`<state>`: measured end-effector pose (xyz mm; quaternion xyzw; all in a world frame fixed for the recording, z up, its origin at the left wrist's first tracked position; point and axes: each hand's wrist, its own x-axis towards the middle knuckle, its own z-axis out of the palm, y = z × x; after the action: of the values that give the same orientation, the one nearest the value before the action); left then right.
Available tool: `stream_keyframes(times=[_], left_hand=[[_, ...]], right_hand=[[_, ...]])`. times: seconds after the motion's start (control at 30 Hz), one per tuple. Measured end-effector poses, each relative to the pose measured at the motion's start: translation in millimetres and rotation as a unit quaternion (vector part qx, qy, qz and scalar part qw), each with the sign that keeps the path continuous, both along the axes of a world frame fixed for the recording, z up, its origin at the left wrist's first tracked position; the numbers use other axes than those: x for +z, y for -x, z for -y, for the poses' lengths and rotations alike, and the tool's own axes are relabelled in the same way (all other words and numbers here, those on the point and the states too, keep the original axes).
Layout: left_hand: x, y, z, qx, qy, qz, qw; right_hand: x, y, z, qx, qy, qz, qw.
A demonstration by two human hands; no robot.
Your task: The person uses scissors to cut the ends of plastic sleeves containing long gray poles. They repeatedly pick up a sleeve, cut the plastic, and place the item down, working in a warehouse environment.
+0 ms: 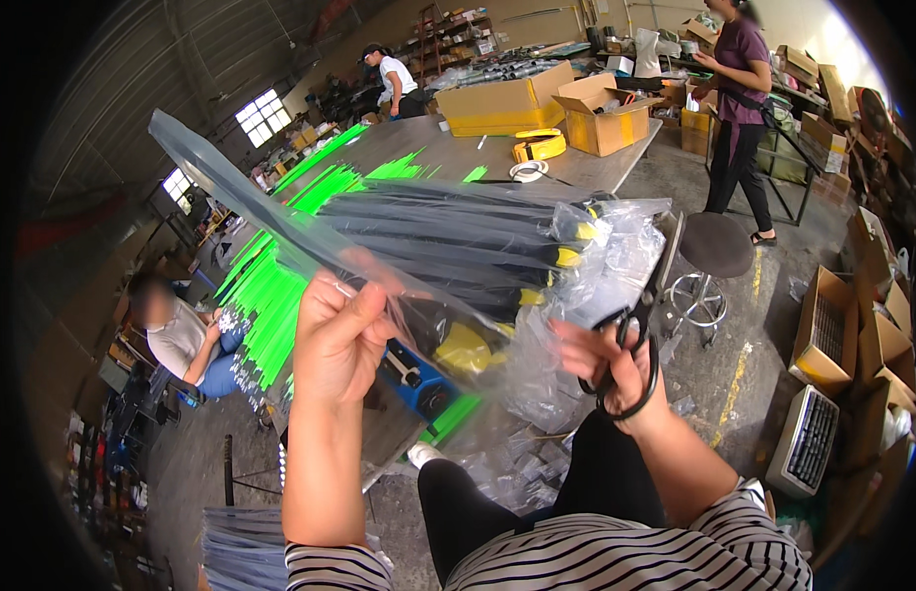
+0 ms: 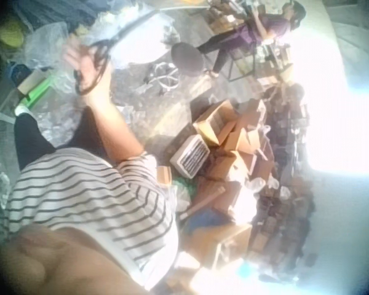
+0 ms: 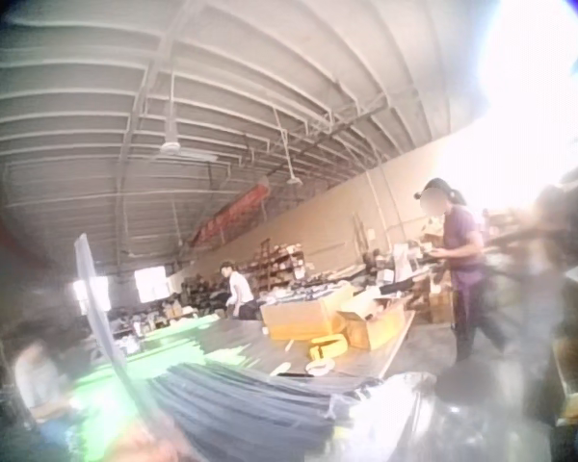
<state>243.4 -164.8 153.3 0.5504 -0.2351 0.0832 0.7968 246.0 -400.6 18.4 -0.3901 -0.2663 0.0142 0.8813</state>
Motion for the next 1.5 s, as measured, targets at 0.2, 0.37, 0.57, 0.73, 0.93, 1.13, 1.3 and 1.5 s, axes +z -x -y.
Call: stream_keyframes(times=[0.2, 0.37, 0.57, 0.73, 0.93, 1.13, 1.3, 1.5], left_hand=[[-1.7, 52.6, -34.6, 0.028, -0.008, 0.039, 0.999], [-11.7, 74.3, -57.5, 0.223, -0.029, 0.019, 0.974], [-24.1, 84.3, -66.3, 0.329, 0.021, 0.047, 0.943], [-33.1, 96.5, -84.5, 0.391, 0.095, 0.065, 0.913], [-51.4, 87.5, -80.3, 0.391, 0.153, 0.076, 0.905], [-59.2, 95.5, -78.4, 0.398, 0.180, 0.071, 0.897], [-64.8, 95.3, -72.4, 0.396, 0.207, 0.064, 0.892], [-69.0, 100.8, -60.6, 0.385, 0.216, 0.055, 0.896]], right_hand=[[38.4, 7.5, -43.1, 0.334, -0.006, -0.054, 0.941], [51.6, 24.8, -28.5, -0.081, 0.036, 0.032, 0.996], [64.8, 33.6, -30.5, -0.298, 0.092, 0.054, 0.949], [3.9, 27.6, -20.9, -0.240, 0.292, 0.045, 0.925], [-43.9, 78.0, -52.8, -0.074, 0.500, 0.148, 0.850], [-29.0, 81.7, -70.7, -0.075, 0.495, 0.188, 0.845], [-26.0, 80.5, -79.8, 0.095, 0.463, 0.178, 0.863], [-20.2, 78.9, -93.9, 0.082, 0.396, 0.164, 0.900]])
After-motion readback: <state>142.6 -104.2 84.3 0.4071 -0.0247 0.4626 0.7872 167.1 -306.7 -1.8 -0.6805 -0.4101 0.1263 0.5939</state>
